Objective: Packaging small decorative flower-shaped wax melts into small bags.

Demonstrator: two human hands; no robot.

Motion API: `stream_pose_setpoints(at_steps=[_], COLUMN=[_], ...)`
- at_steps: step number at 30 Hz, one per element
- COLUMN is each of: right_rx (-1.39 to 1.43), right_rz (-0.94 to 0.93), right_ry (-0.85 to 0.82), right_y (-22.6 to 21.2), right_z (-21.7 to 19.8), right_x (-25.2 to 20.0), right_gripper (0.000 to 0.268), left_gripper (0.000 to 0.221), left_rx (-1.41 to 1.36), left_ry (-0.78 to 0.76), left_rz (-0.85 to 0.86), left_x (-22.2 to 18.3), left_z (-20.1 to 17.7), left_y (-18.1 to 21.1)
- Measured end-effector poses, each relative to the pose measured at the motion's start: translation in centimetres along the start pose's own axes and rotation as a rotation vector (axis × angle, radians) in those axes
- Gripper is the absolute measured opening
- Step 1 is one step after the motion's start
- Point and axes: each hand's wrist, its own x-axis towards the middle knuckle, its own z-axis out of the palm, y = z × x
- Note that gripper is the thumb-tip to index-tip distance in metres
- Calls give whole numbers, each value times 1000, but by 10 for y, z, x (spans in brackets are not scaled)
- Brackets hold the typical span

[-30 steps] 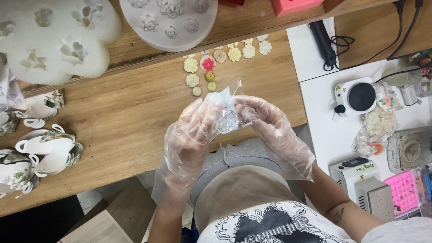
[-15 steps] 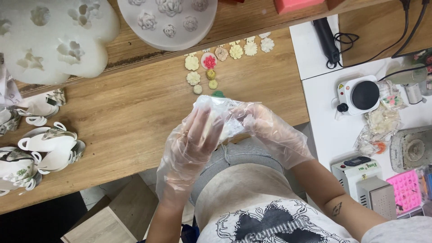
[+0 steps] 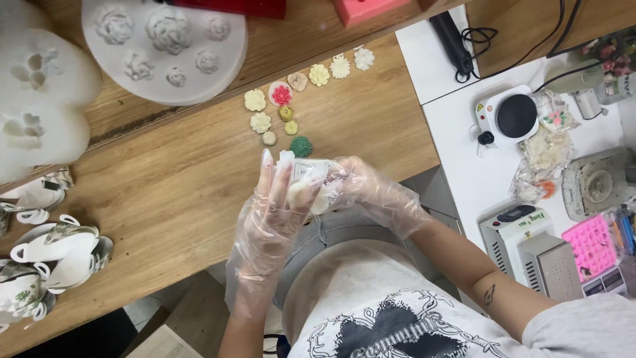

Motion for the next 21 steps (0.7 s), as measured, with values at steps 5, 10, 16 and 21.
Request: stream_pose_setpoints(at_steps=[5, 10, 16, 21], right_rx=[-197, -508, -127, -195], right_rz=[-3, -50, -2, -49], right_ry=[-30, -36, 16, -19], right_y=[21, 42, 12, 4], right_z=[-23, -51, -23, -21], right_x=[9, 20, 15, 14], right_gripper=[44, 40, 50, 50], left_gripper=[71, 69, 89, 74], left_rx=[-119, -141, -770, -1601], left_ry=[4, -22, -16, -107], left_rz=[-80, -134, -408, -1191], left_x=[-4, -3, -16, -73], left_z=[11, 14, 31, 95], left_y=[12, 15, 6, -23])
